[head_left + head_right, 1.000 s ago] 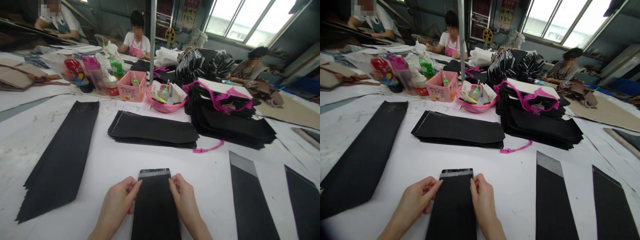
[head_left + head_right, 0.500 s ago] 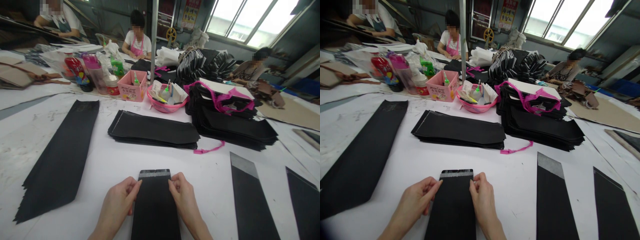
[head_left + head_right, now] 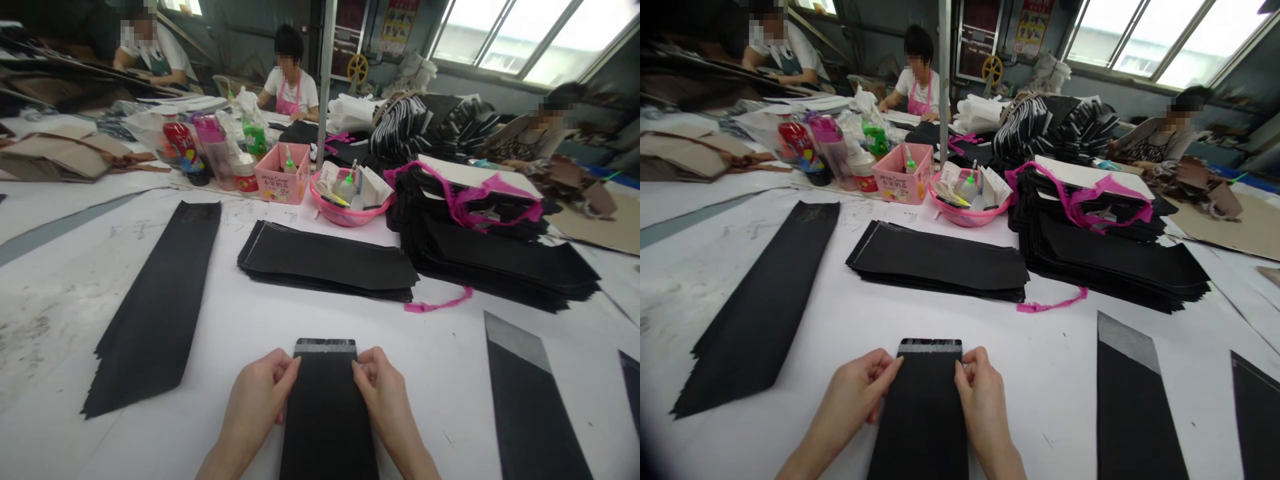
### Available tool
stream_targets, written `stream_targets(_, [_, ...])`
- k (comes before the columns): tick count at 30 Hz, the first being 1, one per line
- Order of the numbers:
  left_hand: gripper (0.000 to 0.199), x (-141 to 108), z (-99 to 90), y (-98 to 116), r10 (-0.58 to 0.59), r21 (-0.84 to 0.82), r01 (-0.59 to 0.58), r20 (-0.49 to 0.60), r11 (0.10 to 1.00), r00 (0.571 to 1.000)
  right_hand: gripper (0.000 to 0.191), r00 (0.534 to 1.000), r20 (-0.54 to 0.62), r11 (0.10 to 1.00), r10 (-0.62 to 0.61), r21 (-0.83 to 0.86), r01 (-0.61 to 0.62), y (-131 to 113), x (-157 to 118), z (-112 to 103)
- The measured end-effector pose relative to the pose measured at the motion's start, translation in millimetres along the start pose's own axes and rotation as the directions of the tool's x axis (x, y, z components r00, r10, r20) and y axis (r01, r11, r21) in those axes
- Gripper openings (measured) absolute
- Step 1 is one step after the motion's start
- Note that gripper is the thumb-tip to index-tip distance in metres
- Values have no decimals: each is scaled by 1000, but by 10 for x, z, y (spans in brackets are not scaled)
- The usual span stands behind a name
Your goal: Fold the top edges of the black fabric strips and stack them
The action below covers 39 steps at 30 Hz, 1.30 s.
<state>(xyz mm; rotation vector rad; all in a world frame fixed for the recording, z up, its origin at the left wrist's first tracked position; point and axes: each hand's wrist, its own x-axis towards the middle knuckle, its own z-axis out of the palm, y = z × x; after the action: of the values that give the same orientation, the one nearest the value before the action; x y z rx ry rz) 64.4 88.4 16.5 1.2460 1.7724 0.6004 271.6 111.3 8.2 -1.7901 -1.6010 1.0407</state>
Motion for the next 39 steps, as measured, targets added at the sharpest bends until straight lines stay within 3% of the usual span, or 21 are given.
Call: stream_targets(39, [41,63,20,-28,-34,124,35,-11,992,999,10,999,-16,999,40,-27,-40,-45,1,2])
